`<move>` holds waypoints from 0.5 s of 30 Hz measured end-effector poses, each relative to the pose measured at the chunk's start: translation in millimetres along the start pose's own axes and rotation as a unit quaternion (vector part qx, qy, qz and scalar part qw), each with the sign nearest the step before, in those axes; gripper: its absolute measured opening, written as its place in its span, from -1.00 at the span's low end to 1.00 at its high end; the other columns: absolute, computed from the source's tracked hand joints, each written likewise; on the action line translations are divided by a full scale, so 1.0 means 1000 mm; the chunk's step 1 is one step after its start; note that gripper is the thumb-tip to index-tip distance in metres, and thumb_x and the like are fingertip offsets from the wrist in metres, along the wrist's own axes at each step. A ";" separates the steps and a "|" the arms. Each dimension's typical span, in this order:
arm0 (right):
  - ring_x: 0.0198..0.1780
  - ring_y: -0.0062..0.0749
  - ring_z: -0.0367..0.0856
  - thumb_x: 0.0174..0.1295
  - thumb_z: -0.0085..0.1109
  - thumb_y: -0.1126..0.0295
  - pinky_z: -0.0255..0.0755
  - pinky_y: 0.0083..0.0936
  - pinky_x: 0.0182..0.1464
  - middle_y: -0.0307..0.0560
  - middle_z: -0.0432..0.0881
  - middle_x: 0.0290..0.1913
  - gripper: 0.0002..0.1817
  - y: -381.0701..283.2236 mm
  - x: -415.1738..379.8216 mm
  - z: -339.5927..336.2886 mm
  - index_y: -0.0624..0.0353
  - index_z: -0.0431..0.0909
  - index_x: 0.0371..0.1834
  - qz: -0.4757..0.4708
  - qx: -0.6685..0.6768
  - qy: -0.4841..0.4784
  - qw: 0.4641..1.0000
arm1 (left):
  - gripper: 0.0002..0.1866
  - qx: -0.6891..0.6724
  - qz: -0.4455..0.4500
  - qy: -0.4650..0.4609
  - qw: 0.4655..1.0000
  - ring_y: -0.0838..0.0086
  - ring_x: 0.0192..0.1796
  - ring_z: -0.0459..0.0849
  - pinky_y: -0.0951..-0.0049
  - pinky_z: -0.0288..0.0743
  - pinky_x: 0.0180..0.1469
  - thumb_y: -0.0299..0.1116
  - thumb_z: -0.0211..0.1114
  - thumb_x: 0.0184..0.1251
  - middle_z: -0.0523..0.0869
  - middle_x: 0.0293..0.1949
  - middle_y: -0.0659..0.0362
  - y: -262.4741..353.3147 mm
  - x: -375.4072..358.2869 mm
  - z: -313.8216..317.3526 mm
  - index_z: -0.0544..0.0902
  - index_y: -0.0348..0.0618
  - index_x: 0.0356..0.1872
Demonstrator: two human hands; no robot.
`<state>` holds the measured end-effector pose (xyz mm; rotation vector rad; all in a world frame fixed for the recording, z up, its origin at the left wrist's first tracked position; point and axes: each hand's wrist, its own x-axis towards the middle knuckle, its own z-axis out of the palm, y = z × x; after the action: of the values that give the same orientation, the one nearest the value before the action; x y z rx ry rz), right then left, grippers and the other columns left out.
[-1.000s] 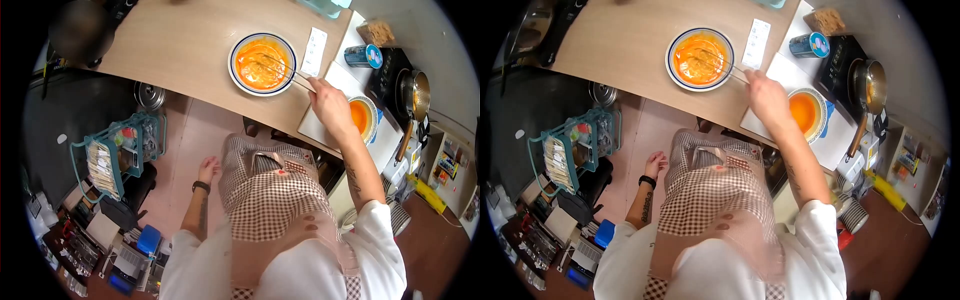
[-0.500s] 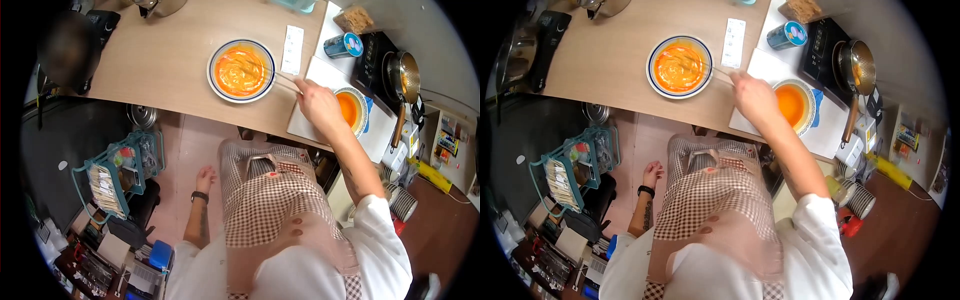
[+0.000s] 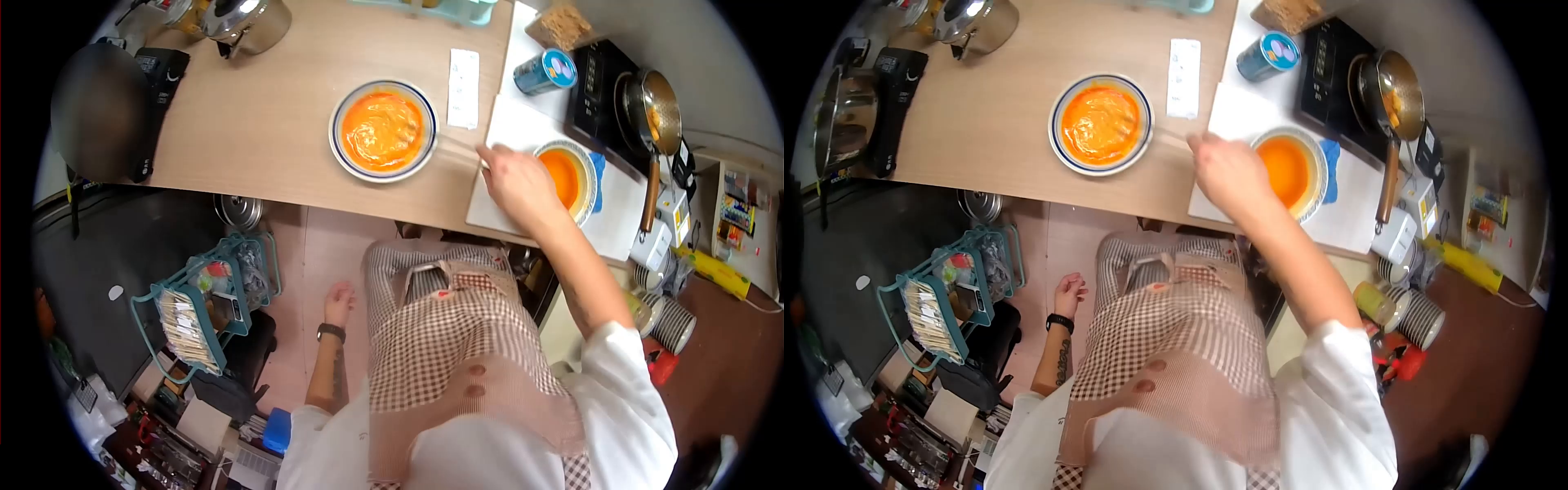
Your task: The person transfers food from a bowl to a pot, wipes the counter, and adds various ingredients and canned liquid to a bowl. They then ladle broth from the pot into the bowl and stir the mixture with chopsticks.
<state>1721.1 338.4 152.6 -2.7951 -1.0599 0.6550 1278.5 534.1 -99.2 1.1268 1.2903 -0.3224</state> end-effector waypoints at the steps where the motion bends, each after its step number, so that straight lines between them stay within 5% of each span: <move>1: -0.18 0.08 0.69 0.24 0.13 0.42 0.57 -0.12 -0.10 0.09 0.68 -0.17 -0.66 -0.002 -0.004 0.003 0.18 0.58 0.09 0.008 -0.005 -0.009 1.000 | -0.73 -0.008 0.006 0.013 1.000 0.51 -0.33 0.69 0.53 0.49 -0.37 -0.35 0.26 0.36 0.70 -0.19 0.23 0.001 0.001 0.004 0.62 -0.08 0.05; 3: -0.18 0.06 0.70 0.24 0.13 0.42 0.57 -0.11 -0.10 0.08 0.68 -0.15 -0.67 -0.007 0.005 0.015 0.16 0.58 0.08 -0.069 0.005 0.019 0.997 | -0.73 0.002 -0.005 0.004 1.000 0.50 -0.32 0.69 0.53 0.50 -0.37 -0.35 0.27 0.36 0.70 -0.18 0.22 -0.008 0.000 0.001 0.62 -0.06 0.06; 15: -0.19 0.09 0.71 0.20 -0.03 0.50 0.60 -0.12 -0.14 0.15 0.68 -0.18 -0.68 -0.006 0.013 0.003 0.25 0.55 0.01 -0.074 0.008 0.041 0.996 | -0.73 0.016 0.009 0.010 1.000 0.49 -0.30 0.71 0.53 0.51 -0.36 -0.35 0.26 0.39 0.72 -0.14 0.20 -0.020 0.001 -0.001 0.61 -0.06 0.08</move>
<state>1725.1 351.5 146.4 -2.6719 -1.2266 0.5261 1263.6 525.6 -110.1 1.1710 1.2964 -0.3200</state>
